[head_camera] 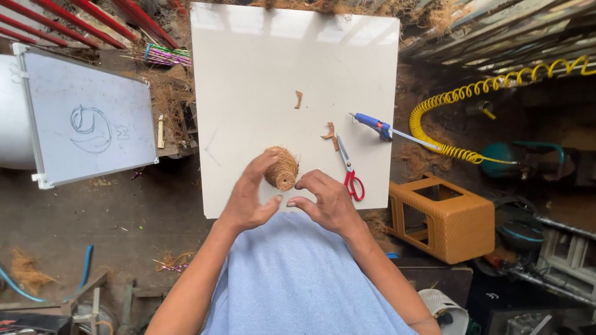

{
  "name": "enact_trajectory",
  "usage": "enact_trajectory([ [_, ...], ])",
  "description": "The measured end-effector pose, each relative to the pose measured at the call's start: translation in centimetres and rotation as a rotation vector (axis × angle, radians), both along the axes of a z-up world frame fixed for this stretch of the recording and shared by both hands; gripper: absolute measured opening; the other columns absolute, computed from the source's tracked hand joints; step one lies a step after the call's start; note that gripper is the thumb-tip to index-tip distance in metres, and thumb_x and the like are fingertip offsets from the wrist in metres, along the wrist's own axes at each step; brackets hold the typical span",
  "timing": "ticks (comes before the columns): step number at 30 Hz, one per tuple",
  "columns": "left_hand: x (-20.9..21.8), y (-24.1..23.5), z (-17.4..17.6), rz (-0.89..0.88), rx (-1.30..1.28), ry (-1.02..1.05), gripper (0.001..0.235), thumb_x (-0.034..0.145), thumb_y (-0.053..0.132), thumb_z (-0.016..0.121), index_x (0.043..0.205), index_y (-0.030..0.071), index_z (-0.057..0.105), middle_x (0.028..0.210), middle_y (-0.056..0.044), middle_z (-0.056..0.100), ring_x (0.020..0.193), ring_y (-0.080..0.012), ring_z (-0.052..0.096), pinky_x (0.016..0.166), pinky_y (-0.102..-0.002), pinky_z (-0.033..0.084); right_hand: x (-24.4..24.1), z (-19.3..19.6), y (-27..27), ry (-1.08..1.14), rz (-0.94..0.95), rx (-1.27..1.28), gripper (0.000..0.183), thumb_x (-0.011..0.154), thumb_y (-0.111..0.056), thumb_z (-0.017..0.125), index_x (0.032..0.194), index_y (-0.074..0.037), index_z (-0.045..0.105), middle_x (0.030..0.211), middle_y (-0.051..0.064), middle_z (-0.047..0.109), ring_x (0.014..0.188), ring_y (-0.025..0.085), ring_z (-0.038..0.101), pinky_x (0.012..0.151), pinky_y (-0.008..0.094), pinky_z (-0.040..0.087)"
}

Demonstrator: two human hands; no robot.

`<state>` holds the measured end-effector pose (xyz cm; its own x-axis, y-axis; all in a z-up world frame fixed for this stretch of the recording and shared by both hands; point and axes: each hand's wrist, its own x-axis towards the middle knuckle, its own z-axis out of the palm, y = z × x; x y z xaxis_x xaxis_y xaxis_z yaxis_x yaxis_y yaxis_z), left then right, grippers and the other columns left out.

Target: The person cuts a piece of coco fiber with scissors, applies hot glue to a cylindrical base, and attaches the fiber piece. They then trim the attached fiber to shape the object.

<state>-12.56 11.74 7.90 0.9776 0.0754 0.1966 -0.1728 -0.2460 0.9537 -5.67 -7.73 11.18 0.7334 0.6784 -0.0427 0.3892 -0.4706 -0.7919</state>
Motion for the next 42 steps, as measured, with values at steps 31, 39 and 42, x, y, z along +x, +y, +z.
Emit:
enact_trajectory([
  [31, 0.9, -1.4, -2.4, 0.086, -0.28, 0.07, 0.018, 0.091, 0.015, 0.071, 0.106, 0.006, 0.072, 0.105, -0.011, 0.073, 0.101, -0.0258, 0.066, 0.087, -0.035, 0.05, -1.0, -1.4, 0.6, -0.051, -0.214, 0.158, 0.012, 0.085, -0.005, 0.074, 0.095, -0.01, 0.071, 0.081, 0.006, 0.068, 0.074, 0.024, 0.071, 0.064, 0.033, 0.059],
  [39, 0.6, -2.0, -2.9, 0.14, -0.273, 0.007, 0.019, 0.09, 0.012, 0.072, 0.105, 0.002, 0.071, 0.104, -0.015, 0.072, 0.107, -0.0314, 0.066, 0.092, -0.04, 0.051, -1.6, -1.1, 1.7, -0.041, -0.277, 0.198, 0.009, 0.087, 0.0, 0.068, 0.087, -0.007, 0.073, 0.067, 0.006, 0.066, 0.058, 0.02, 0.067, 0.05, 0.027, 0.056],
  [42, 0.5, -2.2, -3.1, 0.162, -0.27, -0.001, 0.02, 0.089, 0.012, 0.074, 0.105, 0.002, 0.071, 0.104, -0.014, 0.072, 0.108, -0.0321, 0.066, 0.093, -0.041, 0.051, -1.3, -1.4, 1.6, -0.042, -0.281, 0.215, 0.008, 0.086, 0.0, 0.069, 0.084, -0.007, 0.072, 0.063, 0.006, 0.064, 0.055, 0.019, 0.065, 0.047, 0.026, 0.054],
])
